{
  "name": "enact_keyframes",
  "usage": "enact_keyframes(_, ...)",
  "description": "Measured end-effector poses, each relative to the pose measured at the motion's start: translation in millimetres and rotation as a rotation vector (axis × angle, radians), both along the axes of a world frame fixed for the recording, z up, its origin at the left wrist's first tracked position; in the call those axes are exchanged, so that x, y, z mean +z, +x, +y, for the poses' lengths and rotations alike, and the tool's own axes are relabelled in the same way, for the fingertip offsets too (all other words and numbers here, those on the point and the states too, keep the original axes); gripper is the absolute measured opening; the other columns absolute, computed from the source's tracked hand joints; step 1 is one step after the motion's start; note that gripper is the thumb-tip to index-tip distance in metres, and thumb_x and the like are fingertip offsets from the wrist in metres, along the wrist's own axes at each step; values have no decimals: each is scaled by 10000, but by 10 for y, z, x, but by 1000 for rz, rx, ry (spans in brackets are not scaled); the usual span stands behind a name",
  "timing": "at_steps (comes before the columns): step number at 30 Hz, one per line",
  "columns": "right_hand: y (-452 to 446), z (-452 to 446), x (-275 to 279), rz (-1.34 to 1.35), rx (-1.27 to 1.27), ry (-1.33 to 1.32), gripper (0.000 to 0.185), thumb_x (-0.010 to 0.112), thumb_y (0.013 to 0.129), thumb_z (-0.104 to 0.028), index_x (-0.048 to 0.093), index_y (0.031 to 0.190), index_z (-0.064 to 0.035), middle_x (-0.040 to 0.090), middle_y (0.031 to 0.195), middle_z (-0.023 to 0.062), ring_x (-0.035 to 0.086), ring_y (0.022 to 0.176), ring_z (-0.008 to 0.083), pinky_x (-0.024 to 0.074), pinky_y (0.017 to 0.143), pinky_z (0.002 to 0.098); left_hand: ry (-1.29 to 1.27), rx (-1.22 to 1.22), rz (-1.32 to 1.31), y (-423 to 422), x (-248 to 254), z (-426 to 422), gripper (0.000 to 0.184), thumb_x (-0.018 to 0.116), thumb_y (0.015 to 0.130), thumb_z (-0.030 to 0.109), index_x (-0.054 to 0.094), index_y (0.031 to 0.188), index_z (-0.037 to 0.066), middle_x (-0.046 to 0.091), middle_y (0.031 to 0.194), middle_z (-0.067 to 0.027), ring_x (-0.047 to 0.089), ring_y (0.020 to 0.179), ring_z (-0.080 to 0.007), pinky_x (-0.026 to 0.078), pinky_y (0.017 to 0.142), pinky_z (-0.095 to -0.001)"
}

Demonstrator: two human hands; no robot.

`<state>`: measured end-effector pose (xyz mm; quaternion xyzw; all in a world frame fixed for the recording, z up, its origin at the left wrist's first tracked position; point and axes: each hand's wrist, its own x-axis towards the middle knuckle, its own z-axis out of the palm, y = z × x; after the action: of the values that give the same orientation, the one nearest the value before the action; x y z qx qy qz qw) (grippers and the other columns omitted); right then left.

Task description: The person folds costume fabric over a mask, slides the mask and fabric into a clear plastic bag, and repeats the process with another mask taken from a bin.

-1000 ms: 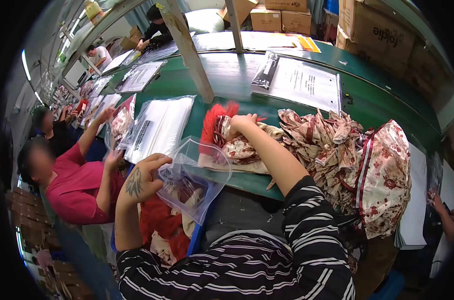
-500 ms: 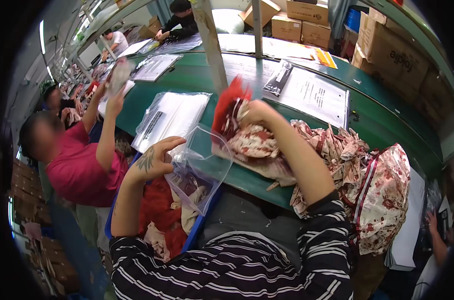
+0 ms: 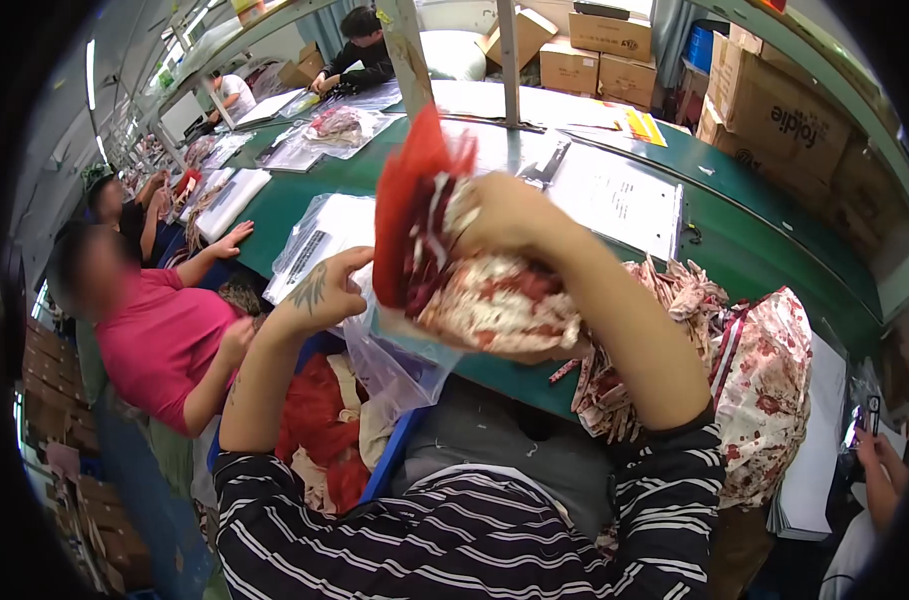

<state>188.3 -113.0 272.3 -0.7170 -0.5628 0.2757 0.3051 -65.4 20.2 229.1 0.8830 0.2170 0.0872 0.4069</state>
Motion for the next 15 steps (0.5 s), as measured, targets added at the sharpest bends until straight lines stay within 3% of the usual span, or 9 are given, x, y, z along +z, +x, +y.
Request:
enact_keyframes(2, -250, 31, -94, -132, 72, -70, 221, 756, 594, -121, 695, 766, 4, 638, 634, 68, 541, 551, 189, 479, 545, 307, -110, -1, -5, 107, 92, -47, 693, 539, 629, -85, 589, 1317, -18, 594, 1315, -132, 560, 797, -169, 451, 658, -222)
enact_keyframes(5, -419, 169, -453, -236, 66, -6, 301, 770, 583, -153, 697, 821, 15, 652, 661, 107, 581, 573, 220, 494, 552, 337, -5, -60, -124, 264, 76, -77, 671, 535, 631, -61, 599, 1298, -14, 607, 1284, -129, 599, 918, -227, 478, 746, -246)
enact_keyframes(7, -512, 227, -519, -323, 155, -182, 418, 751, 643, -171, 715, 1002, 38, 719, 922, 176, 694, 791, 308, 570, 667, 386, 183, -135, -306, 427, 247, -319, 662, 518, 622, -57, 607, 1276, -12, 594, 1311, -128, 601, 1068, -285, 493, 855, -301)
enact_keyframes(9, -550, 216, -557, -298, 179, -127, 419, 743, 653, -163, 705, 1021, 34, 715, 939, 174, 693, 803, 303, 570, 678, 383, 215, -128, -270, 556, 305, -546, 685, 525, 616, -48, 573, 1299, -22, 564, 1360, -159, 579, 1146, -328, 485, 946, -366)
enact_keyframes(10, -578, 193, -588, -273, 202, -72, 420, 736, 664, -155, 695, 1039, 31, 711, 957, 173, 692, 814, 298, 570, 689, 379, 214, -129, -269, 600, 263, -655, 685, 525, 616, -48, 573, 1299, -22, 564, 1360, -159, 579, 1146, -328, 485, 946, -366)
enact_keyframes(12, -561, 156, -626, -227, 244, 38, 425, 720, 686, -140, 676, 1075, 24, 704, 992, 169, 690, 838, 287, 570, 710, 372, 602, -91, -294, 644, 158, -895, 681, 538, 652, -35, 520, 1332, -57, 539, 1391, -183, 621, 1071, -345, 509, 909, -383)
enact_keyframes(15, -707, 117, -709, -154, 300, 199, 435, 697, 718, -117, 646, 1130, 14, 693, 1045, 164, 687, 872, 270, 570, 743, 362, 697, -112, -195, 658, 70, -1254, 675, 591, 701, 6, 473, 1359, -89, 542, 1392, -184, 656, 968, -355, 531, 835, -378)
